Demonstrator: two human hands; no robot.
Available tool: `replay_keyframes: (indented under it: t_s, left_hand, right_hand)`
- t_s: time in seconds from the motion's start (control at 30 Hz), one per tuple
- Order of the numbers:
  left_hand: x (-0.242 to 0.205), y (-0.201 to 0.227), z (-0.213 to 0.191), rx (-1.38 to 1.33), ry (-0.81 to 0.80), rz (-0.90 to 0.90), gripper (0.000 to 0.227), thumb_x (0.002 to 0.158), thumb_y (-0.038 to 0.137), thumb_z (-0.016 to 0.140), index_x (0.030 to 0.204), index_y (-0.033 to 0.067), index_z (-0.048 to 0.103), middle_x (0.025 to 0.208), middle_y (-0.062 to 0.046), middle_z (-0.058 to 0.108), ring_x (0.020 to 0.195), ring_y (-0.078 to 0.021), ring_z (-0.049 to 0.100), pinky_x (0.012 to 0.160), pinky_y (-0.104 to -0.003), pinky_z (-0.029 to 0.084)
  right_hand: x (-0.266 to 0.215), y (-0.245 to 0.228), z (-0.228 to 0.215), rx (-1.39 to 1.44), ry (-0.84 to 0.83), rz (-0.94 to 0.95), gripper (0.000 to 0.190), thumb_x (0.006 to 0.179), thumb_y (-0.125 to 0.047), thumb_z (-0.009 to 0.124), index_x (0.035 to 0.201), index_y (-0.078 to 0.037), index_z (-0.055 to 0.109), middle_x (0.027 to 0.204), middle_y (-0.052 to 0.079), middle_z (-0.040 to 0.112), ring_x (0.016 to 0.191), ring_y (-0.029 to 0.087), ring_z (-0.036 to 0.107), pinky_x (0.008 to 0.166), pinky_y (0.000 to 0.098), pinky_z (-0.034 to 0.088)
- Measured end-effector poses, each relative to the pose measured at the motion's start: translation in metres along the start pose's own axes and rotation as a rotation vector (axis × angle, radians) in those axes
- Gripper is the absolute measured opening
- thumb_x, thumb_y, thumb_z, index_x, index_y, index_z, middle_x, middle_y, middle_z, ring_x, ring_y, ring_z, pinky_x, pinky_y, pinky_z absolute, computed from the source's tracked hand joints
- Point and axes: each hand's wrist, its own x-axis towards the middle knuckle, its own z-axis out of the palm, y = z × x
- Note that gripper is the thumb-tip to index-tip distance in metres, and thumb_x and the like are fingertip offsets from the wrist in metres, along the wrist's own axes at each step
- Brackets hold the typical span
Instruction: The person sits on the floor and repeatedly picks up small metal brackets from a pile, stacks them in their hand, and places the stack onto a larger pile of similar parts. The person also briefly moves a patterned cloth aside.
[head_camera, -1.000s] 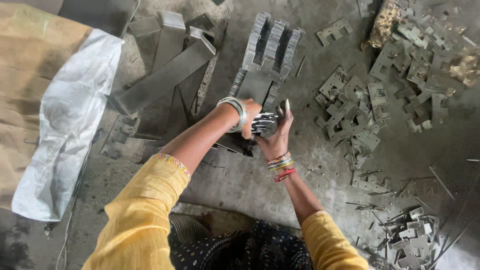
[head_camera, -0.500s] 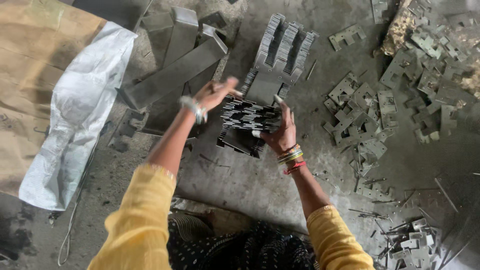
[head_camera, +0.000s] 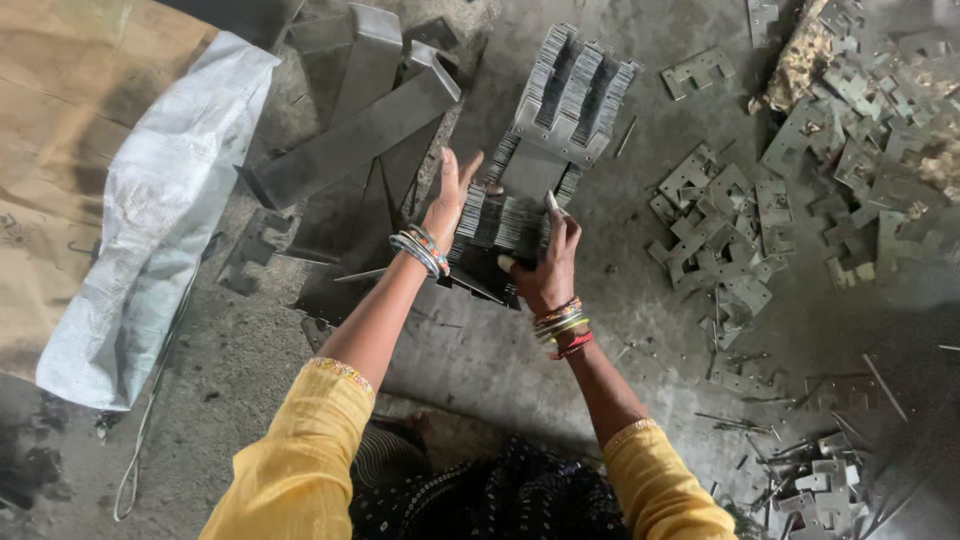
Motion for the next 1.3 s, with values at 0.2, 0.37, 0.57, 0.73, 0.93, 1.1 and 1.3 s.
replay_keyframes:
  t_s: [0.2, 0.37, 0.57, 0.73, 0.93, 1.1, 1.3]
  left_hand:
    - [0.013, -0.028, -0.002, 0.048, 0.037, 0.118, 0.101, 0.094, 0.082, 0.019, 0.159, 0.0066, 0.034, 0.168, -0.022, 0.025, 0.158, -0.0298, 0.020, 0.127, -0.041, 0.011]
    - [0.001, -0.022, 0.026, 0.208, 0.285, 0.375, 0.088, 0.099, 0.066, 0.043, 0.158, 0.0020, 0.032, 0.161, -0.025, 0.038, 0.151, -0.0343, 0.037, 0.124, -0.044, 0.029]
    - [-0.033, 0.008, 0.041, 0.869, 0.398, 0.579, 0.094, 0.098, 0.059, 0.061, 0.162, 0.0040, 0.020, 0.161, -0.030, 0.031, 0.150, -0.0473, 0.028, 0.125, -0.054, 0.022]
    - [-0.036, 0.019, 0.050, 1.185, 0.294, 0.692, 0.100, 0.088, 0.060, 0.071, 0.163, 0.0140, 0.023, 0.161, -0.026, 0.032, 0.151, -0.0478, 0.024, 0.124, -0.063, 0.019]
    - [-0.033, 0.017, 0.050, 1.357, 0.116, 0.607, 0.102, 0.080, 0.057, 0.078, 0.160, 0.0177, 0.029, 0.163, -0.024, 0.026, 0.150, -0.0468, 0.021, 0.118, -0.064, 0.017]
    - [-0.042, 0.016, 0.051, 1.384, 0.085, 0.827, 0.094, 0.088, 0.052, 0.078, 0.158, 0.0021, 0.039, 0.158, -0.031, 0.033, 0.149, -0.0483, 0.028, 0.121, -0.062, 0.027]
    - [-0.061, 0.058, 0.076, 1.445, -0.144, 1.049, 0.078, 0.089, 0.035, 0.082, 0.152, 0.0025, 0.050, 0.156, -0.026, 0.039, 0.152, -0.0464, 0.036, 0.125, -0.061, 0.037]
  right_hand:
    - [0.011, -0.013, -0.013, -0.343, -0.074, -0.132, 0.104, 0.060, -0.041, 0.094, 0.148, -0.015, 0.045, 0.146, 0.022, 0.042, 0.129, 0.043, 0.043, 0.108, 0.0551, 0.036]
    - [0.008, -0.008, -0.017, -0.543, -0.220, -0.035, 0.086, 0.073, -0.055, 0.083, 0.150, -0.030, 0.056, 0.136, 0.013, 0.052, 0.125, 0.037, 0.047, 0.110, 0.0582, 0.032]
    - [0.061, 0.009, -0.020, -0.670, -0.122, -0.072, 0.085, 0.070, -0.053, 0.085, 0.146, -0.031, 0.056, 0.152, 0.017, 0.042, 0.144, 0.046, 0.031, 0.118, 0.0710, 0.011]
    - [0.136, 0.022, -0.028, -0.656, -0.171, 0.140, 0.116, 0.065, -0.053, 0.088, 0.160, -0.025, 0.028, 0.167, 0.018, 0.019, 0.153, 0.047, 0.006, 0.115, 0.0762, 0.003]
    - [0.123, 0.040, -0.116, -0.753, -0.320, -0.009, 0.115, 0.069, -0.058, 0.085, 0.161, -0.023, 0.026, 0.163, 0.018, 0.022, 0.148, 0.048, 0.017, 0.113, 0.0726, 0.020]
    - [0.058, 0.060, -0.299, -1.018, -0.451, 0.034, 0.093, 0.073, -0.054, 0.082, 0.151, -0.017, 0.047, 0.152, 0.018, 0.041, 0.136, 0.045, 0.040, 0.106, 0.0647, 0.037]
    - [-0.135, 0.100, -0.499, -1.011, -0.145, 0.438, 0.072, 0.085, -0.042, 0.081, 0.144, -0.009, 0.058, 0.132, 0.023, 0.058, 0.121, 0.046, 0.055, 0.099, 0.0541, 0.049]
